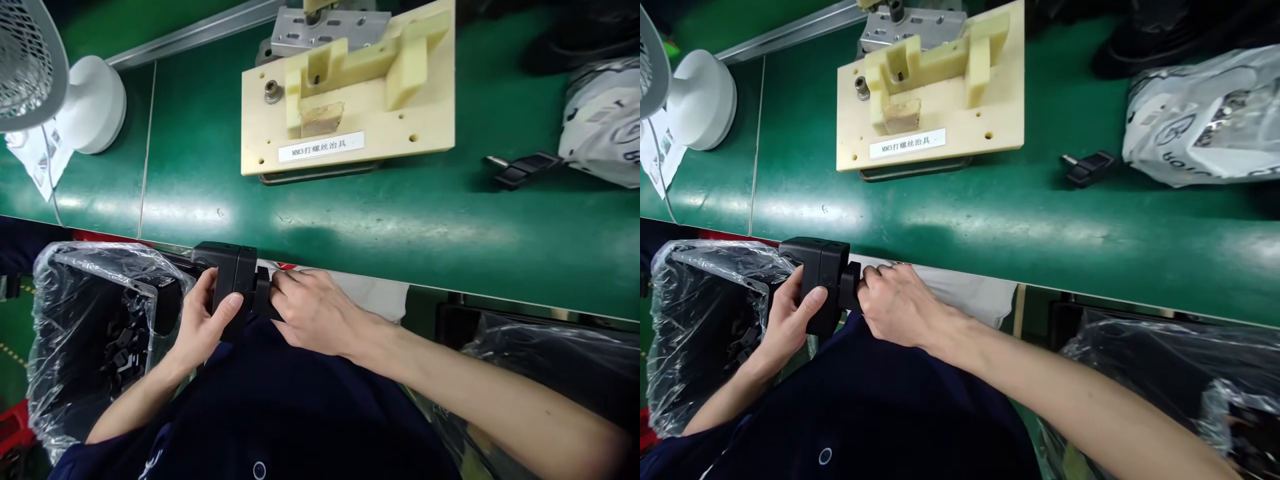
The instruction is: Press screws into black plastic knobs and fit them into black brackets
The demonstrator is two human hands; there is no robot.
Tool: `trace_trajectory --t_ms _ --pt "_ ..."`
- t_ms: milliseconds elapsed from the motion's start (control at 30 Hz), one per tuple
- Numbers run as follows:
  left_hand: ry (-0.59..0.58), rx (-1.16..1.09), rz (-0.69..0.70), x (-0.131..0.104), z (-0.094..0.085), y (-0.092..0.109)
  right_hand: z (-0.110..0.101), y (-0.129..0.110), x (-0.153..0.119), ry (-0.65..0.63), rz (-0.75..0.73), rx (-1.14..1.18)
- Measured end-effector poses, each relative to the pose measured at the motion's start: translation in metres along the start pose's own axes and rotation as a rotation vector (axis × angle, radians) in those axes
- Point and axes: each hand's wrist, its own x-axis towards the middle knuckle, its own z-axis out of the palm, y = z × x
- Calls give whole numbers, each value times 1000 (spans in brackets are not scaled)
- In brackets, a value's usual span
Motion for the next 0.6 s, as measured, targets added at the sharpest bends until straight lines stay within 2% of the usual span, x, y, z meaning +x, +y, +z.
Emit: trace_trajectory --t_ms 133,200,267,467,600 --pt "24 -43 -42 -2 7 -1 4 -1 -3 97 -20 -214" --pt "25 -171 -144 -3 13 -2 5 1 -4 161 -23 -360" --pt "16 -320 -280 -5 19 -2 4 3 -3 163 -44 -457" --pt "51 -553 -645 -9 27 0 -13 1 13 -96 -203 -519" --pt "39 -632 -767 -10 26 0 -18 -8 19 -235 -214 -426"
